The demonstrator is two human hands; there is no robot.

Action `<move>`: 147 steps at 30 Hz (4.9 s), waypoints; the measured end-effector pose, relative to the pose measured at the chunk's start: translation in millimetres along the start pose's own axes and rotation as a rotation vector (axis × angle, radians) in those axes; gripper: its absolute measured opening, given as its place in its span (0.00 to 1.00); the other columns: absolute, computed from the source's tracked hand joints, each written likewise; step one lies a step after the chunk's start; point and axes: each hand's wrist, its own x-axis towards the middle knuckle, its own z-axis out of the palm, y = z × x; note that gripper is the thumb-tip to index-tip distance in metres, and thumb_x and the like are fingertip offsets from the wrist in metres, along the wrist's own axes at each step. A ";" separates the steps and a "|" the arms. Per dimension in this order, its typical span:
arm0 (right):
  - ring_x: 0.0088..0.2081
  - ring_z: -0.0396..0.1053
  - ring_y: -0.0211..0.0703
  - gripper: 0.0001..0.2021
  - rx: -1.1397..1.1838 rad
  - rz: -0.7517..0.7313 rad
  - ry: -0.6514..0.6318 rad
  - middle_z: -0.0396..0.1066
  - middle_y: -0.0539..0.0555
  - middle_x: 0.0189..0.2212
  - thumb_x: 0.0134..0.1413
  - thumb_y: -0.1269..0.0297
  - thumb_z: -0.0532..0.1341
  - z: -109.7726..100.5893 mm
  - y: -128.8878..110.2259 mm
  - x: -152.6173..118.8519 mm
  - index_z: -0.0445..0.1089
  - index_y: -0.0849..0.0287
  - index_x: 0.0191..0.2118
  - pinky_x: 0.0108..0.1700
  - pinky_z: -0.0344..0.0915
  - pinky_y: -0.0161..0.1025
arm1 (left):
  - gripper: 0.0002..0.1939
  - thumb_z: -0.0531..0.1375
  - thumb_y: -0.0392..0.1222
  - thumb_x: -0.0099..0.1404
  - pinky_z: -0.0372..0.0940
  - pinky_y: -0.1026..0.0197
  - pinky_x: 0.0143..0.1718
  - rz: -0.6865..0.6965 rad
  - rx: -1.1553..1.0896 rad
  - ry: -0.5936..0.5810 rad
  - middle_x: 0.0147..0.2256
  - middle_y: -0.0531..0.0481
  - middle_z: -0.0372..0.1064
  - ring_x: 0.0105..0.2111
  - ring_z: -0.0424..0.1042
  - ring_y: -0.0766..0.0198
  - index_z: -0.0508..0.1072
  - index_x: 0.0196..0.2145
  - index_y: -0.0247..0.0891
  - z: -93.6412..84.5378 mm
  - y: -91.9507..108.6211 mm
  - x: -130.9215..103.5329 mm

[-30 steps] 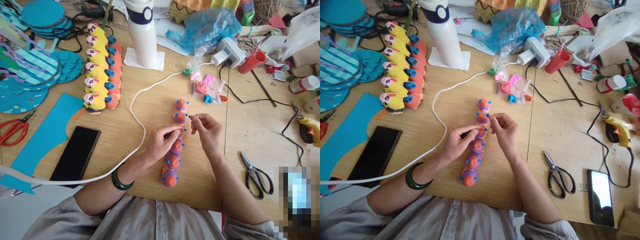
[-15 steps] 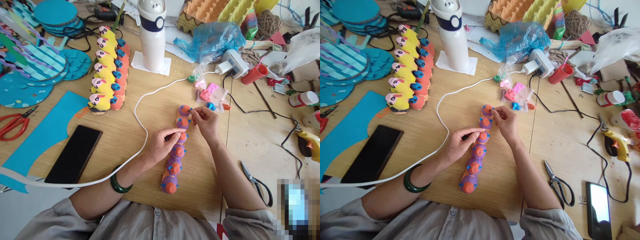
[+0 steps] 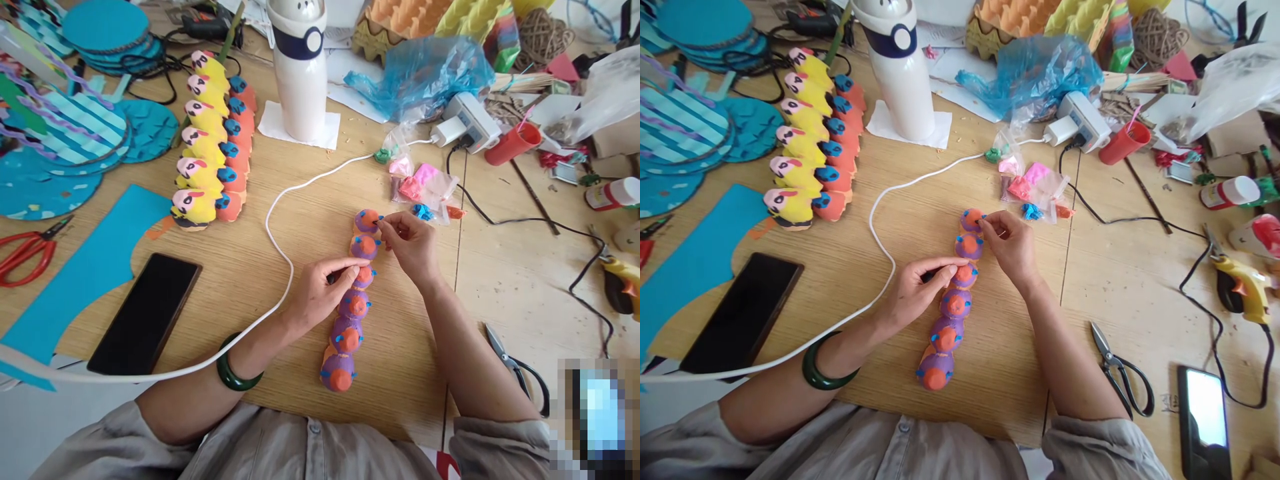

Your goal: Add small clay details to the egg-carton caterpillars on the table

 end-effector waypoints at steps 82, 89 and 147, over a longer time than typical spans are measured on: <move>0.40 0.75 0.47 0.18 -0.332 -0.615 0.292 0.76 0.56 0.40 0.61 0.74 0.64 18.0 -21.5 -114.4 0.72 0.50 0.55 0.38 0.74 0.46 | 0.16 0.68 0.51 0.64 0.75 0.62 0.42 -0.059 -0.204 -0.132 0.38 0.46 0.83 0.39 0.81 0.58 0.83 0.42 0.36 5.6 24.0 -11.4; 0.38 0.73 0.45 0.14 -0.271 -0.580 0.354 0.75 0.55 0.40 0.63 0.72 0.63 19.9 -10.6 -111.5 0.73 0.52 0.53 0.37 0.73 0.46 | 0.18 0.68 0.55 0.63 0.75 0.61 0.40 -0.014 -0.246 -0.138 0.38 0.45 0.82 0.36 0.81 0.59 0.83 0.41 0.36 6.9 21.5 -1.1; 0.34 0.72 0.40 0.15 -0.076 -0.421 0.258 0.73 0.53 0.38 0.60 0.74 0.66 24.9 -6.0 -116.0 0.72 0.53 0.51 0.33 0.73 0.40 | 0.10 0.63 0.43 0.71 0.76 0.72 0.37 0.183 0.025 -0.054 0.37 0.50 0.84 0.34 0.83 0.66 0.82 0.43 0.36 0.1 14.9 -10.4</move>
